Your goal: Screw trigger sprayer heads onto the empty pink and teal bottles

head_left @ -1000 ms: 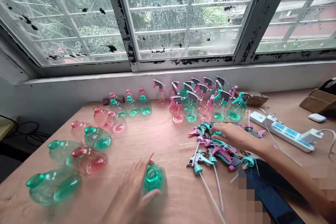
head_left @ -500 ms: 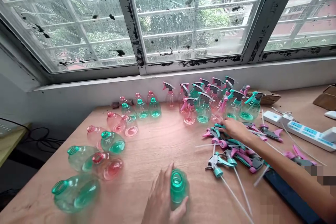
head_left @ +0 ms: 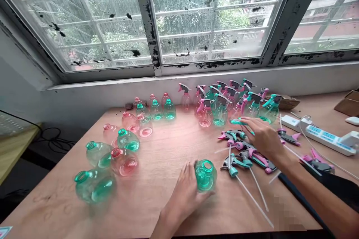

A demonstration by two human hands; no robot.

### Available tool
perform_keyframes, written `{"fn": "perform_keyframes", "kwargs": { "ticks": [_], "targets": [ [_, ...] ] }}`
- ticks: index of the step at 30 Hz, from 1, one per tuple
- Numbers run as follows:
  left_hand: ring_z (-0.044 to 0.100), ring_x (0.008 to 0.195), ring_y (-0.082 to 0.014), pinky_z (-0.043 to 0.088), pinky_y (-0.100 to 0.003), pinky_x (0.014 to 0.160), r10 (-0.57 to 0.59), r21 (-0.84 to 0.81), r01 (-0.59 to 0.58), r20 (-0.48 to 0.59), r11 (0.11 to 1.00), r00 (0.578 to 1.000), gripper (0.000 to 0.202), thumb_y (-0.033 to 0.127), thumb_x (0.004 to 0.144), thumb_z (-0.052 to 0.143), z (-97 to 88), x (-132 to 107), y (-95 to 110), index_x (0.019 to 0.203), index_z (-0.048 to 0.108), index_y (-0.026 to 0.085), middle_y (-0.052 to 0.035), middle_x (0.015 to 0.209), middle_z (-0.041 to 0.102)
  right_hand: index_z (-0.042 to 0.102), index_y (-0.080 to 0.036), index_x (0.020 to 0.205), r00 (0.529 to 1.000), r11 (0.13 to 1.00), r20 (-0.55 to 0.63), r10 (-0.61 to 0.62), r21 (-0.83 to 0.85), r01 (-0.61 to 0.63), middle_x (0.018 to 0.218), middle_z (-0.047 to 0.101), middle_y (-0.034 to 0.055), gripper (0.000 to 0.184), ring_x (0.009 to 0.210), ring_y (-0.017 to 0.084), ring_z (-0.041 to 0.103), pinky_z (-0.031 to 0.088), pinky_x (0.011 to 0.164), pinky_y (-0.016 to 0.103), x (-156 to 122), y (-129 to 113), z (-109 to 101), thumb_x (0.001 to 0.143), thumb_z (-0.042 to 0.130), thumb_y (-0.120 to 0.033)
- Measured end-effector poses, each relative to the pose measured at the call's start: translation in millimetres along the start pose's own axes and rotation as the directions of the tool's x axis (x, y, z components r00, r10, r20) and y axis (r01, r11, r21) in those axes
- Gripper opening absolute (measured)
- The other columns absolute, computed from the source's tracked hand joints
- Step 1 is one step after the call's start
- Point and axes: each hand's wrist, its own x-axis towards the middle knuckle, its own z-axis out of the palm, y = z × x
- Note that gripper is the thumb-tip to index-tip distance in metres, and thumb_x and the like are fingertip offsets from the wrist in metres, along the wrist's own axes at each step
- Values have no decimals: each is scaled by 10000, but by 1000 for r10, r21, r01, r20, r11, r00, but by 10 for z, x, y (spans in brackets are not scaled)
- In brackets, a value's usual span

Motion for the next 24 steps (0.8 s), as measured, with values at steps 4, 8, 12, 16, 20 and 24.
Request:
{"fn": "perform_keyframes", "kwargs": {
  "ticks": [4, 8, 12, 16, 20, 24],
  "targets": [
    [386, 1488, -455, 295, -686, 1217, -42, 11, 44, -109, 999, 993, 886, 454, 850, 781, 309, -48, -3, 1536, 270, 224, -212, 1541, 474, 681, -311, 1137, 808, 819, -408, 424, 554, -150, 982, 781, 70, 231, 841, 334, 755, 589, 754, 492, -346, -315, -362, 944, 675, -439],
    [345, 1502, -454, 288, -709, 1202, -40, 10, 43, -198, 999, 979, 899, 488, 885, 740, 462, -121, 35, 1558, 183, 275, -190, 1546, 436, 728, -381, 922, 669, 311, -213, 712, 950, -28, 879, 759, 5, 128, 757, 299, 729, 572, 736, 478, -546, -687, -710, 829, 804, -425],
    [468, 1420, -373, 392, -592, 1187, 1, -8, -3, -218, 1000, 976, 889, 422, 885, 762, 450, -208, 87, 1556, 193, 297, -159, 1486, 455, 740, -317, 854, 626, 115, -160, 763, 987, 113, 834, 745, -26, 189, 752, 223, 710, 580, 784, 389, -650, -927, -904, 745, 881, -380],
    [519, 1365, -343, 474, -522, 1138, 40, -12, -44, -228, 999, 973, 875, 368, 860, 795, 430, -348, 141, 1542, 251, 300, -147, 1464, 436, 698, -292, 851, 657, 70, -173, 734, 981, 179, 758, 743, -31, 217, 694, 224, 708, 574, 734, 391, -844, -1122, -989, 759, 878, -372],
    [554, 1338, -353, 514, -531, 1107, 69, -9, -73, -251, 997, 966, 911, 323, 812, 841, 436, -496, 153, 1530, 280, 330, -139, 1441, 467, 647, -329, 828, 633, 90, -154, 759, 987, 132, 758, 708, -39, 204, 666, 267, 691, 572, 770, 477, -1024, -1175, -1051, 783, 840, -378],
    [569, 1328, -349, 523, -542, 1108, 76, -28, -88, -280, 996, 957, 902, 329, 799, 851, 433, -541, 122, 1524, 316, 372, -121, 1438, 488, 642, -352, 847, 580, 59, -143, 802, 985, 161, 718, 666, -82, 247, 704, 240, 685, 577, 836, 421, -1053, -1104, -977, 752, 868, -384]
  ]
}}
